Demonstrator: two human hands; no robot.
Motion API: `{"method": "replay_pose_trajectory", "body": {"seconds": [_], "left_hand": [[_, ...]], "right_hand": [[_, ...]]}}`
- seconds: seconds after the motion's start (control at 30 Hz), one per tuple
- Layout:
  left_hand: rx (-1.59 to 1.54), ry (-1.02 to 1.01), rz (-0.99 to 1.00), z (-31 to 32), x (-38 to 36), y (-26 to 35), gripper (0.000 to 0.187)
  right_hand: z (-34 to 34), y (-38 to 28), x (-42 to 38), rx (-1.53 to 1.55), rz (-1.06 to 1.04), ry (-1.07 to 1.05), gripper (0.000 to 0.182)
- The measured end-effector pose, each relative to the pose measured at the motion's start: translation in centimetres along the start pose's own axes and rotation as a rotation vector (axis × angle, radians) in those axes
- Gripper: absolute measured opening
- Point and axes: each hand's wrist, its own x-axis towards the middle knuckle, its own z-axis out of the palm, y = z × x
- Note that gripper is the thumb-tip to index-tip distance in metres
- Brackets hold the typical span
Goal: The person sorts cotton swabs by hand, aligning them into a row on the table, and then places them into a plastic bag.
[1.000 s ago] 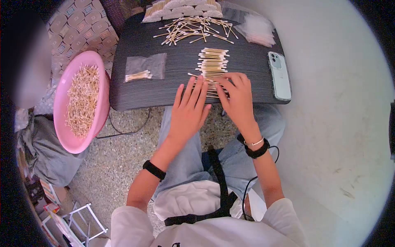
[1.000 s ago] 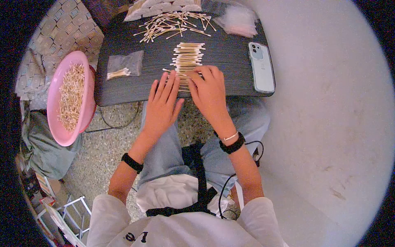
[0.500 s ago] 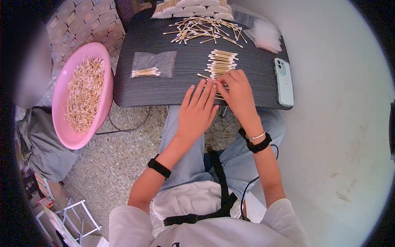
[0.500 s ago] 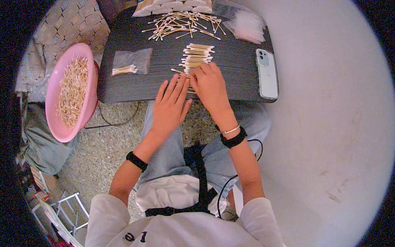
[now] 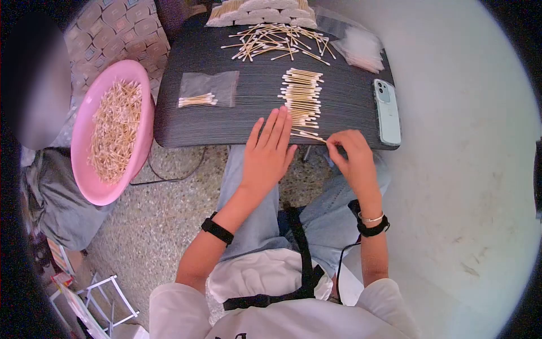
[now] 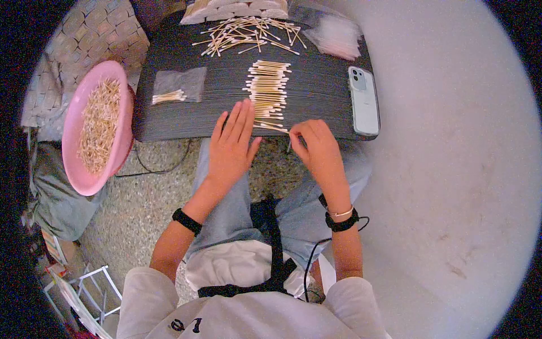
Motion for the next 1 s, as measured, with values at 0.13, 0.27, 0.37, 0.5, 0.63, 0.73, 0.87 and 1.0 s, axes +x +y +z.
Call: {"method": "replay_pose_trajectory", "body": {"seconds": [0.13, 0.27, 0.37, 0.5, 0.63, 0.73, 0.87, 1.0], "left_hand": [[-0.034, 0.012, 0.007, 0.0, 0.0, -0.2, 0.075], [-0.07, 0.087, -0.061, -0.1, -0.4, -0.1, 0.088], [-0.081, 0.017, -0.067, -0.2, -0.3, 0.1, 0.094], [-0.083, -0.026, -0.053, -0.3, 0.3, 0.6, 0.09], [-0.11, -0.039, -0.038, 0.9, 0.7, 1.6, 0.08], [-0.138, -0.033, -0.016, 1.6, 1.0, 2.3, 0.077], [-0.215, -0.005, -0.049, 1.8, 1.2, 2.0, 0.077], [-0.294, 0.057, -0.074, 0.8, 1.7, 0.0, 0.076]], "right_hand": [[1.0, 0.5, -0.5, -0.072, -0.089, 0.012, 0.013], [2.6, 0.5, 0.4, -0.096, -0.113, 0.021, 0.012], [3.1, 0.5, 0.9, -0.074, -0.119, 0.026, 0.013], [3.1, -0.1, 1.1, 0.026, 0.008, 0.066, 0.025], [4.3, -0.5, 0.8, 0.152, 0.078, 0.1, 0.052], [5.3, -0.2, 0.8, 0.222, 0.085, 0.046, 0.066], [6.1, -0.1, 1.0, 0.235, 0.102, 0.085, 0.067], [6.6, 0.1, 1.1, 0.198, 0.084, 0.083, 0.069]]}}
